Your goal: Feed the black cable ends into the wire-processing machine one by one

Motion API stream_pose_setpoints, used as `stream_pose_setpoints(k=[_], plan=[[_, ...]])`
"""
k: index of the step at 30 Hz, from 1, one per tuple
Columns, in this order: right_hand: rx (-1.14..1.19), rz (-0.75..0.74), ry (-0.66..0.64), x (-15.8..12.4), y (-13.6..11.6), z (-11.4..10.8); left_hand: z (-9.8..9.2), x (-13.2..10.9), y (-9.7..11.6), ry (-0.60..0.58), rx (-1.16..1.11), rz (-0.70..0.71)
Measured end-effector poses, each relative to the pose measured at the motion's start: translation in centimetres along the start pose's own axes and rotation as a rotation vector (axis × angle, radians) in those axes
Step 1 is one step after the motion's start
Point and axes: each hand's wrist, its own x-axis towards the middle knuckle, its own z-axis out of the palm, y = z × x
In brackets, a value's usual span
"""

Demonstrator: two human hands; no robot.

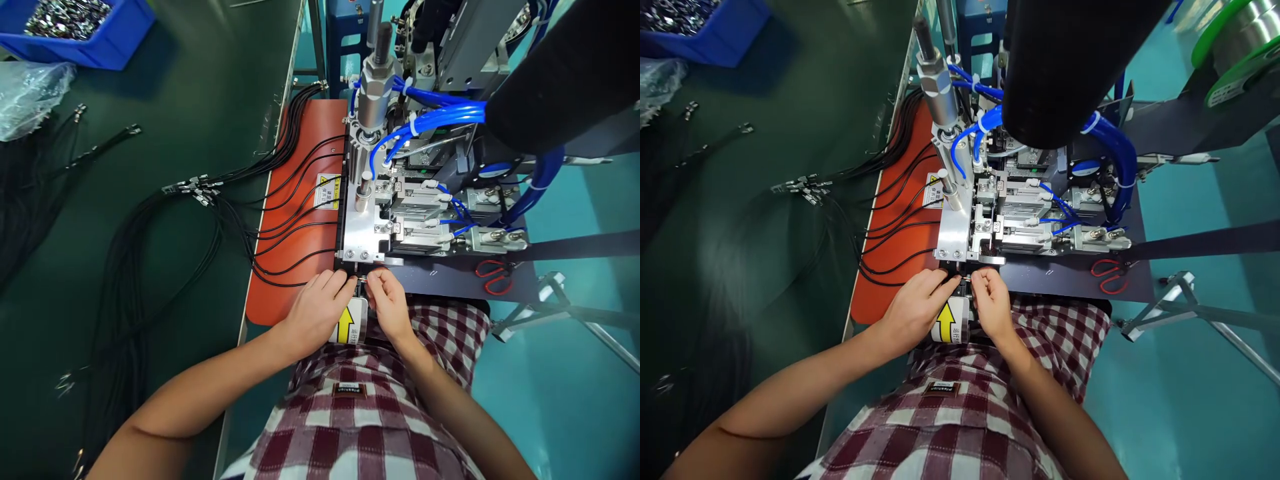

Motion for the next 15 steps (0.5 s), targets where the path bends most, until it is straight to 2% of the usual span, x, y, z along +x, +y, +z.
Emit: stream_pose_setpoints(k=[6,12,15], plan=[[-0.007,-0.055,0.024,-0.01,0.09,0.03,0.7,-0.05,-0.8,0.065,-0.139,0.004],[0.182,0.08,-0.013,0.28,0.32,-0.03,0.76,-0.01,-0.87,0.079,-0.191,-0.004],[0.196,0.078,-0.025,0.36,0.37,0.09,0.83,0.12,-0.8,0.098,-0.204,-0.011]])
